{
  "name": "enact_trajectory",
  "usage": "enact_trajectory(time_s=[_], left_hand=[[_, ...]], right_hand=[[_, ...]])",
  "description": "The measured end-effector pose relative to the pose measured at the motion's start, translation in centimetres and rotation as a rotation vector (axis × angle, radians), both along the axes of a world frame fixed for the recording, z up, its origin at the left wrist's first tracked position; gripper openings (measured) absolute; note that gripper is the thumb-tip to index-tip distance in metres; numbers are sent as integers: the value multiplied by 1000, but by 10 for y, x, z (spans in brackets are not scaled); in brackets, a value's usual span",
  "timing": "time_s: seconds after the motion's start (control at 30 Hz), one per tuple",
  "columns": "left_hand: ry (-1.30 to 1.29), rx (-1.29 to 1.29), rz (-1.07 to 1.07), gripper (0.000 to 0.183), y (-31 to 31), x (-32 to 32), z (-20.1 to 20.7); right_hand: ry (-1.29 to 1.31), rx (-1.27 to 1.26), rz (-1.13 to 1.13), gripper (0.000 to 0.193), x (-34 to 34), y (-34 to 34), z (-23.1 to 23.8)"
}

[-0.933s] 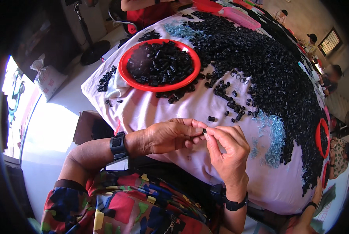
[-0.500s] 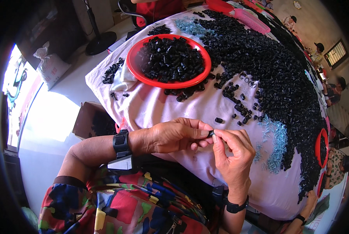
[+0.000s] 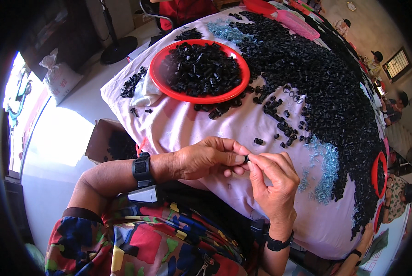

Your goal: Sorting and inspecting small black plastic shoe components such as eyelets or buckles on a table.

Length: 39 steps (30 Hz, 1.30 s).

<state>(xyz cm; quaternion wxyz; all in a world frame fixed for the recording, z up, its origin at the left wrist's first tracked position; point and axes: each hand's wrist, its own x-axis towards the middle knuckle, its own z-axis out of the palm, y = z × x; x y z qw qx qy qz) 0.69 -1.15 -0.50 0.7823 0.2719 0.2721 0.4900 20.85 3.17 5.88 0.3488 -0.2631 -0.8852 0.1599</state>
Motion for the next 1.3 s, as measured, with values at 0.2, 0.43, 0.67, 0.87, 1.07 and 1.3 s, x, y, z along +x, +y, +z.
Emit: enact_trajectory(time_s=[0.2,0.43,0.67,0.87,1.07,1.3], left_hand=[[-122,-51,-91,23,3,-9,2],[-158,-59,-80,25,6,-10,-2],[-130,-55,-73,24,6,-11,-8],[-112,-70,-76,24,6,-11,-4],[-131,-13,-79,23,6,-9,-7],[-100,-21,-47,28,4,-6,-6]], right_hand=[[-19,18,-29,15,5,7,3],[-255,-54,-313,20,24,60,-10],[-413,101,-243,17,16,78,-21],[-464,133,-220,14,18,82,-26],[-338,16,-189,21,17,57,-12],[69,-502,-109,24,8,23,-11]])
